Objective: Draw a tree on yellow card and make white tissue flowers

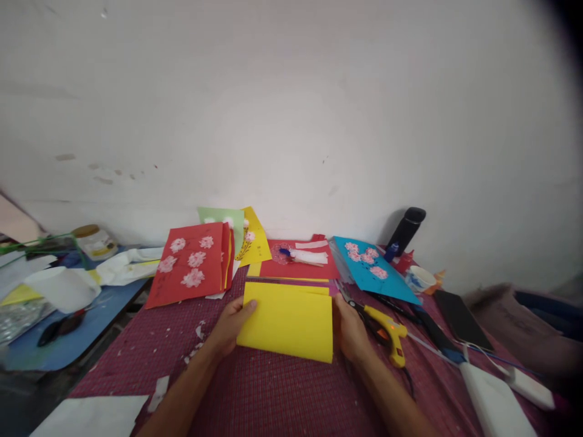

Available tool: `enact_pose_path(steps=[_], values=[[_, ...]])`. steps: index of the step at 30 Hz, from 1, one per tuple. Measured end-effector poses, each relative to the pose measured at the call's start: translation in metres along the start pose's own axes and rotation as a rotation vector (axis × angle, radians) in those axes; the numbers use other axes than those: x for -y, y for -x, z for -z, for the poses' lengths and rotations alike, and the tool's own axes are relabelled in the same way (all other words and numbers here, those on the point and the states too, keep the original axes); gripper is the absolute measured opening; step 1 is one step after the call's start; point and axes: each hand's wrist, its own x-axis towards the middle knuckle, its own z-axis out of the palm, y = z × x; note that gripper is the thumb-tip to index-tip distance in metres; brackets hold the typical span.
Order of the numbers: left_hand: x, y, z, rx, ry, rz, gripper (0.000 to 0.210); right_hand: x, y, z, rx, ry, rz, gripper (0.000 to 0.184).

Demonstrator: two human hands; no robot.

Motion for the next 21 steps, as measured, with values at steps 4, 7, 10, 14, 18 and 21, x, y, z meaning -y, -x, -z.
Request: enact_pose_path(steps=[4, 7, 10, 14, 18, 21], values=[[-0.005, 0.003, -0.003, -0.026, 0.033, -0.020, 0.049, -0.001, 0.002, 0.002, 0.062, 0.009, -0.061, 0.048], [-0.010, 0.008, -0.005, 0.033, 0.108, 0.002, 0.053, -0.002, 0.004, 0.004, 0.058, 0.046, -0.084, 0.044], [-0.012, 0.011, -0.006, 0.165, 0.169, 0.015, 0.061, -0.004, 0.003, 0.006, 0.055, 0.123, -0.103, 0.042], [-0.009, 0.012, -0.004, 0.210, 0.054, -0.052, 0.052, -0.008, 0.001, 0.007, 0.052, 0.280, -0.116, 0.036], [-0.002, 0.006, -0.001, 0.165, -0.123, 0.008, 0.048, -0.009, 0.001, 0.004, -0.026, 0.441, 0.029, 0.033], [0.002, 0.003, 0.000, 0.081, -0.169, 0.055, 0.046, -0.009, 0.000, 0.002, -0.067, 0.480, 0.120, 0.035]])
